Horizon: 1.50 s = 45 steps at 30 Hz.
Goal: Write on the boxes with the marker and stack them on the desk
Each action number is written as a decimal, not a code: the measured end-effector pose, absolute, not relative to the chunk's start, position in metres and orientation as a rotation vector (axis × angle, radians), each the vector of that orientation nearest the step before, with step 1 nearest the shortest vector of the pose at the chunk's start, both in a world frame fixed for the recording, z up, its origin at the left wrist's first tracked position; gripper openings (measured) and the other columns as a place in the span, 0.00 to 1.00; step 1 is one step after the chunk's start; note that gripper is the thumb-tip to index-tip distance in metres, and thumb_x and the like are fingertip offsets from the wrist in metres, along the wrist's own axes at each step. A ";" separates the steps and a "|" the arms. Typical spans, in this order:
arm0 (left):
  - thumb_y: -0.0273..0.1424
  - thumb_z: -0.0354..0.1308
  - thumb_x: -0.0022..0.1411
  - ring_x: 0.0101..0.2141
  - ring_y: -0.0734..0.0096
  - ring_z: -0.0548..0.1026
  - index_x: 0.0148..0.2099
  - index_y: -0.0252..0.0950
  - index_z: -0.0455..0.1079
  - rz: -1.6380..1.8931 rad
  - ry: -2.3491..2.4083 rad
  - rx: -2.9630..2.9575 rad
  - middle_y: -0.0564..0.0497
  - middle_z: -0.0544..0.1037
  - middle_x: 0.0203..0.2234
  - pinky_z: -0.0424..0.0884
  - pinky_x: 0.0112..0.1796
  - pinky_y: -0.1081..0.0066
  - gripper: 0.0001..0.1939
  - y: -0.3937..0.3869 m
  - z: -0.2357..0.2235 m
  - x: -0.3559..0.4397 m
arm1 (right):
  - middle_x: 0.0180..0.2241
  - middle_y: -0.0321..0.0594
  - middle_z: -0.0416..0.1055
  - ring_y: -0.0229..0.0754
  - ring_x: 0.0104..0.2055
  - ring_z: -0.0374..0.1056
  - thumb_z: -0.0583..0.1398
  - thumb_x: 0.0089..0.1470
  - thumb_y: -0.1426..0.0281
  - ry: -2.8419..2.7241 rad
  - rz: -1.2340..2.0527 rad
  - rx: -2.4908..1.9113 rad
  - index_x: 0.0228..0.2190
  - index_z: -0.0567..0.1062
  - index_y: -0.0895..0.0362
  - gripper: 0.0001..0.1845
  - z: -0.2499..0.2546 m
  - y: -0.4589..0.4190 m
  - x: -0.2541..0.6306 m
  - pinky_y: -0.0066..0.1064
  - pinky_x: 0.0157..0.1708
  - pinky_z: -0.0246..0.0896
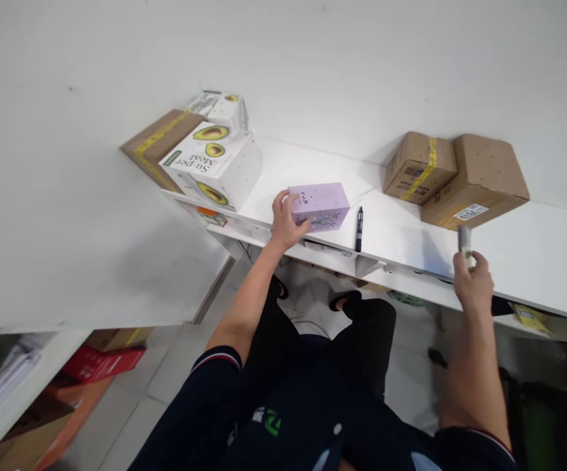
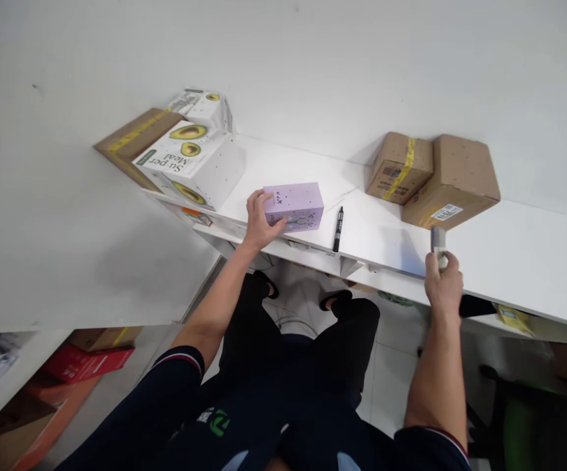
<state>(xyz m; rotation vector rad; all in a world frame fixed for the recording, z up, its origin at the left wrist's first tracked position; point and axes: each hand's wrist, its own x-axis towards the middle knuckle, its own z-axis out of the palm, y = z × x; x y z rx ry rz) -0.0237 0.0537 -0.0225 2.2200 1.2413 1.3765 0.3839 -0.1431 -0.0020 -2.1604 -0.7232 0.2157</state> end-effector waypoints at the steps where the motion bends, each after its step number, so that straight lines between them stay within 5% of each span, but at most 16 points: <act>1: 0.44 0.67 0.54 0.66 0.44 0.57 0.64 0.39 0.54 1.348 1.221 2.157 0.34 0.59 0.63 0.57 0.64 0.45 0.41 0.059 -0.023 -0.028 | 0.51 0.73 0.68 0.76 0.58 0.63 0.63 0.49 0.48 -0.739 0.100 -2.339 0.56 0.73 0.53 0.37 -0.004 -0.143 0.395 0.70 0.51 0.49; 8: 0.54 0.71 0.42 0.61 0.44 0.64 0.71 0.44 0.41 1.016 0.961 1.895 0.34 0.58 0.65 0.70 0.54 0.49 0.63 0.085 -0.020 -0.052 | 0.56 0.81 0.61 0.84 0.61 0.55 0.66 0.46 0.51 -0.659 -0.021 -2.761 0.56 0.74 0.57 0.38 -0.026 -0.132 0.433 0.72 0.48 0.42; 14: 0.48 0.72 0.45 0.58 0.48 0.67 0.67 0.44 0.53 1.099 1.201 1.924 0.38 0.61 0.63 0.70 0.53 0.52 0.52 0.098 -0.011 -0.043 | 0.54 0.76 0.63 0.82 0.58 0.55 0.62 0.49 0.49 -0.798 -0.273 -2.647 0.50 0.77 0.59 0.33 -0.047 -0.121 0.430 0.71 0.45 0.44; 18: 0.39 0.72 0.47 0.60 0.47 0.65 0.66 0.43 0.55 1.145 1.595 1.894 0.38 0.64 0.60 0.67 0.57 0.50 0.46 0.134 0.002 -0.023 | 0.53 0.66 0.68 0.67 0.53 0.62 0.54 0.58 0.52 -1.377 -0.504 -2.257 0.49 0.77 0.60 0.29 -0.054 -0.096 0.387 0.60 0.47 0.55; 22: 0.39 0.68 0.52 0.65 0.37 0.56 0.64 0.38 0.60 1.035 1.988 1.914 0.32 0.59 0.63 0.56 0.62 0.41 0.39 0.184 0.025 -0.006 | 0.48 0.57 0.74 0.55 0.48 0.66 0.54 0.61 0.57 -1.648 -0.391 -2.064 0.44 0.78 0.60 0.22 -0.060 -0.066 0.342 0.47 0.47 0.60; 25: 0.42 0.65 0.55 0.70 0.40 0.44 0.60 0.40 0.65 0.989 1.911 2.177 0.39 0.56 0.67 0.41 0.66 0.39 0.32 0.221 0.039 -0.003 | 0.44 0.52 0.76 0.53 0.46 0.66 0.55 0.62 0.60 -1.595 -0.351 -2.037 0.41 0.79 0.58 0.17 -0.063 -0.057 0.330 0.45 0.45 0.61; 28: 0.43 0.62 0.58 0.70 0.43 0.46 0.59 0.43 0.67 0.878 1.669 2.348 0.43 0.61 0.66 0.38 0.66 0.39 0.28 0.253 0.044 -0.004 | 0.42 0.50 0.77 0.52 0.45 0.67 0.56 0.61 0.63 -1.551 -0.344 -1.970 0.38 0.79 0.57 0.14 -0.065 -0.059 0.331 0.44 0.46 0.62; 34: 0.49 0.57 0.63 0.69 0.36 0.43 0.65 0.38 0.64 0.577 1.947 2.338 0.44 0.55 0.69 0.36 0.65 0.37 0.33 0.316 0.044 -0.020 | 0.42 0.47 0.78 0.52 0.45 0.69 0.58 0.58 0.64 -1.501 -0.308 -1.981 0.35 0.79 0.54 0.11 -0.062 -0.059 0.332 0.46 0.46 0.61; 39: 0.61 0.43 0.64 0.70 0.41 0.30 0.58 0.37 0.67 0.753 2.095 2.198 0.52 0.54 0.70 0.16 0.62 0.34 0.37 0.350 0.036 -0.026 | 0.42 0.48 0.78 0.51 0.45 0.69 0.58 0.59 0.65 -1.513 -0.346 -1.987 0.34 0.79 0.55 0.10 -0.063 -0.057 0.330 0.44 0.46 0.62; 42: 0.63 0.46 0.61 0.70 0.40 0.34 0.54 0.36 0.69 0.870 1.747 2.334 0.50 0.57 0.68 0.21 0.65 0.35 0.38 0.342 0.024 0.015 | 0.43 0.48 0.78 0.51 0.46 0.68 0.59 0.59 0.65 -1.511 -0.353 -1.993 0.35 0.78 0.55 0.09 -0.063 -0.057 0.329 0.43 0.46 0.62; 45: 0.59 0.55 0.58 0.66 0.40 0.53 0.54 0.35 0.70 0.993 1.216 2.329 0.41 0.67 0.60 0.38 0.67 0.39 0.36 0.308 0.011 0.103 | 0.42 0.48 0.77 0.51 0.47 0.68 0.59 0.59 0.66 -1.491 -0.335 -2.000 0.34 0.78 0.55 0.09 -0.062 -0.057 0.328 0.43 0.46 0.61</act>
